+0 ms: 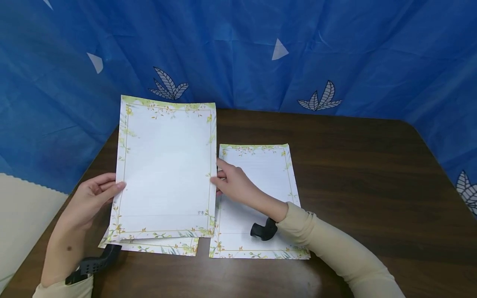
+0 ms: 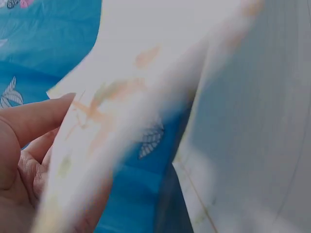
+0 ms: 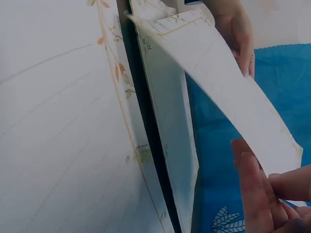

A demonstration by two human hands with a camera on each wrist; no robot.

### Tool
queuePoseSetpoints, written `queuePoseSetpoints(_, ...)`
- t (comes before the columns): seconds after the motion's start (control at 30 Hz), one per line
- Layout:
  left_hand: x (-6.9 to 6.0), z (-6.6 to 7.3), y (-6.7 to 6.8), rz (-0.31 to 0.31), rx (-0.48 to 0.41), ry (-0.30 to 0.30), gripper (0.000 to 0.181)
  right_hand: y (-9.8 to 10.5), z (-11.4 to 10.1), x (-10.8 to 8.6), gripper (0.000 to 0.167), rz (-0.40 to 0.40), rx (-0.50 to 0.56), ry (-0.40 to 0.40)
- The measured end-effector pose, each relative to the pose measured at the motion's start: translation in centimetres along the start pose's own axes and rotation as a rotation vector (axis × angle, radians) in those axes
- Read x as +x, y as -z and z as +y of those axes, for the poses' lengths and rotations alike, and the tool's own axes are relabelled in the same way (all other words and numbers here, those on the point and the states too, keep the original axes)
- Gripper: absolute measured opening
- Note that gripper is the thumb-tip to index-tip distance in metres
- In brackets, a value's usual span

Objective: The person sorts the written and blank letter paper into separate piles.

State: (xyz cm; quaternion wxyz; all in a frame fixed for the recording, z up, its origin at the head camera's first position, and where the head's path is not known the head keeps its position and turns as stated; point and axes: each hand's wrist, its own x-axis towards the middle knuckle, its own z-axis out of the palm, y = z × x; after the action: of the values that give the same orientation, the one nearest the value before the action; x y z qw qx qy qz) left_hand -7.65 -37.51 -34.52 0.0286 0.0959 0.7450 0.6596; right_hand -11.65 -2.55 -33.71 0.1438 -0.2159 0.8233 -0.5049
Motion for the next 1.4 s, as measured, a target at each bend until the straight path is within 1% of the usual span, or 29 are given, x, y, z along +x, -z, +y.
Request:
queuePoseSetpoints(0.03, 0.0, 0.2, -0.1, 0.011, 0.022, -0.007, 0.031, 0.1, 0.0, 0.0, 0.048, 0.009, 0.034, 0.0)
queuePoseSetpoints(0.1, 0.0, 0.7, -0.4, 0.026, 0.04, -0.027, 0.03, 0.4, -0.1, -0.1, 0.051, 0.027, 0.085, 0.003)
queuePoseSetpoints(0.2, -0.1, 1.4, -0.9, 0.04, 0.044, -0.047, 0.031, 1.0, -0.3, -0.4, 0.054, 0.053, 0.17, -0.004)
queuePoseSetpoints(0.27, -0.1, 1.9, -1.3, 0.038, 0.051, -0.052, 0.033, 1.5, -0.4, -0.6, 0.058, 0.071, 0.205, -0.027)
queuePoseSetpoints(0.37, 0.0, 2.7, -2.1, 0.011, 0.059, -0.047, 0.032, 2.4, -0.4, -1.0, 0.059, 0.105, 0.241, -0.07)
queuePoseSetpoints(0.5, 0.2, 3.5, -3.4, -0.057, 0.12, -0.034, 0.03, 4.0, 0.0, -1.8, 0.056, 0.155, 0.227, -0.105)
queuePoseSetpoints(0.57, 0.4, 3.8, -4.2, -0.09, 0.176, -0.042, 0.033, 4.9, 0.2, -2.4, 0.054, 0.175, 0.217, -0.114)
queuePoseSetpoints(0.67, 0.8, 4.1, -5.7, -0.112, 0.225, -0.038, 0.037, 6.2, 0.6, -3.3, 0.051, 0.197, 0.212, -0.124)
queuePoseSetpoints(0.73, 1.0, 4.3, -6.7, -0.121, 0.233, -0.028, 0.041, 7.0, 0.9, -4.1, 0.05, 0.208, 0.206, -0.127)
queuePoseSetpoints(0.83, 1.5, 4.4, -8.3, -0.134, 0.197, -0.008, 0.051, 8.2, 1.6, -5.3, 0.05, 0.227, 0.201, -0.131)
queuePoseSetpoints(0.97, 2.1, 4.3, -10.2, -0.179, 0.135, 0.006, 0.066, 9.5, 2.6, -7.1, 0.051, 0.248, 0.193, -0.139)
queuePoseSetpoints(1.03, 2.3, 3.9, -11.0, -0.206, 0.116, 0.022, 0.069, 10.0, 3.2, -8.1, 0.051, 0.255, 0.191, -0.145)
queuePoseSetpoints(1.23, 2.5, 2.3, -13.2, -0.273, 0.087, 0.067, 0.07, 10.6, 5.2, -10.5, 0.048, 0.241, 0.198, -0.18)
queuePoseSetpoints(1.33, 2.5, 1.5, -14.1, -0.305, 0.09, 0.071, 0.069, 10.7, 6.2, -11.5, 0.049, 0.227, 0.197, -0.194)
queuePoseSetpoints(1.4, 2.4, 1.1, -14.7, -0.322, 0.105, 0.06, 0.068, 10.8, 6.7, -12.0, 0.049, 0.221, 0.206, -0.197)
